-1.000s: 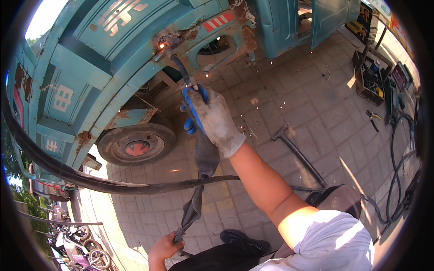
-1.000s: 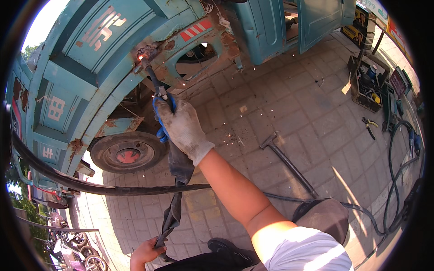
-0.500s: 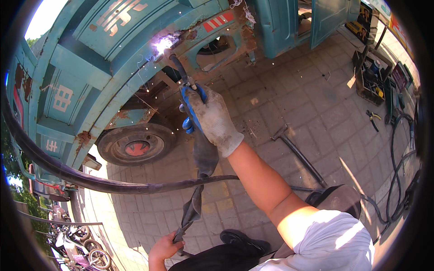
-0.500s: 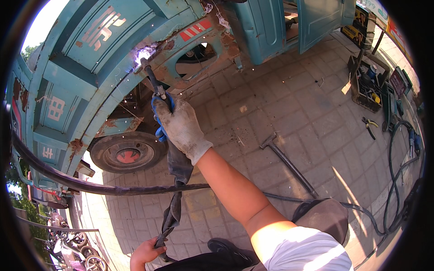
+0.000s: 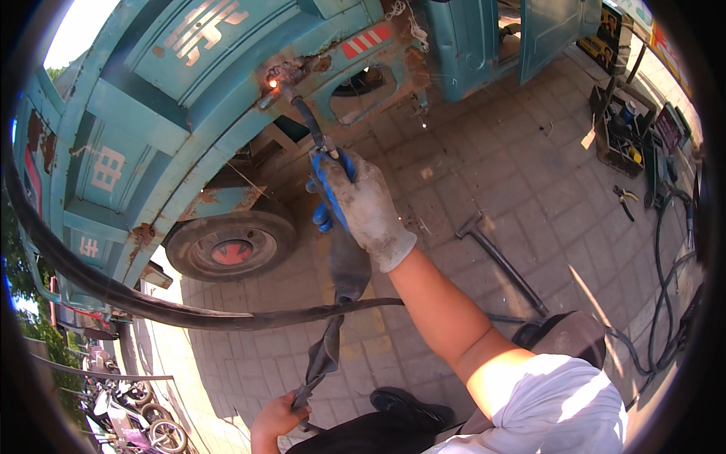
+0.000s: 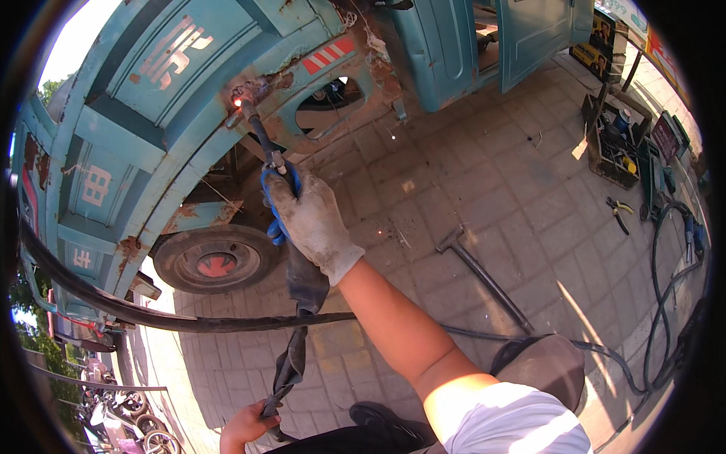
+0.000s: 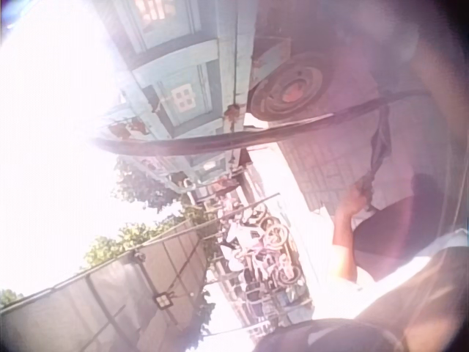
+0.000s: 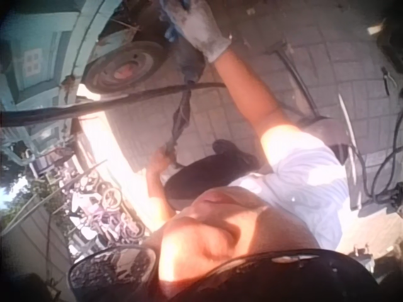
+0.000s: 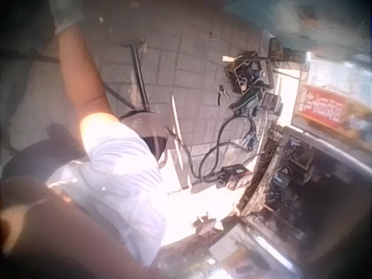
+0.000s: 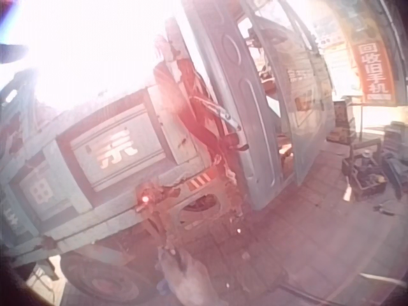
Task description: The person welds a rusted section on the side of a light blue three-wheeled cargo vehicle using a handheld welding torch. They hold the ground clamp with the left hand and apply the torch with the right, creating sparks and molten metal. After finishing, they remove the welding mask.
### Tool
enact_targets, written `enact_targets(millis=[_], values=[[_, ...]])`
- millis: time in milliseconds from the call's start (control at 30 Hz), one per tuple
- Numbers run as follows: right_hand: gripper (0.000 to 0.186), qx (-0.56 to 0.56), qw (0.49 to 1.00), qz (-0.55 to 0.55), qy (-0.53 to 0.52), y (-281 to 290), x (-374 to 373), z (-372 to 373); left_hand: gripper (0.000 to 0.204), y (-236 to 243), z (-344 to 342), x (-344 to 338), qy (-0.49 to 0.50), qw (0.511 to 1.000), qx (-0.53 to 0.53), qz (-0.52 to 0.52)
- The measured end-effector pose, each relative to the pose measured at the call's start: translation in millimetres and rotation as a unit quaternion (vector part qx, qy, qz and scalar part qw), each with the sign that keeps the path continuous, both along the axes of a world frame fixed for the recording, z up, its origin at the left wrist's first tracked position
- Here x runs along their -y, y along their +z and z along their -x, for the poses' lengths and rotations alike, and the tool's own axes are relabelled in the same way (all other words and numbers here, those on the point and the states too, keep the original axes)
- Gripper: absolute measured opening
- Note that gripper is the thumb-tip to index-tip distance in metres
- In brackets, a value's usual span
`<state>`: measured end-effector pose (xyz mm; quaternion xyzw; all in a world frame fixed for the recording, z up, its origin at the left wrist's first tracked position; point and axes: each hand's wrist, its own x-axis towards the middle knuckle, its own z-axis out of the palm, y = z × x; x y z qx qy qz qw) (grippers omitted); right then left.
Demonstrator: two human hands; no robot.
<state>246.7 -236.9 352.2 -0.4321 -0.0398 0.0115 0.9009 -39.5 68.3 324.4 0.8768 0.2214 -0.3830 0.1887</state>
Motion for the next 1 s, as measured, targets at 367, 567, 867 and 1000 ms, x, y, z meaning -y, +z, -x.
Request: enact_targets(millis=[367,567,867,1000], values=[[0.032,0.008,1.0,0.022,0.011,-2,-4,-6,0.039,1,0,2,-0.009,1.0,0.005,0.002],[0.028,0.015,1.0,0.019,0.006,-1,-4,-7,0.039,-2,1,-1,-0.014,1.0,0.005,0.004],[0.036,0.017,0.999,0.031,0.016,-6,-6,-11,0.038,5,-3,8,-0.016,0.999,0.026,0.017],[0.035,0.03,0.999,0.036,0.006,-5,-4,-7,0.038,-3,0,-2,-0.004,1.0,0.005,0.005]])
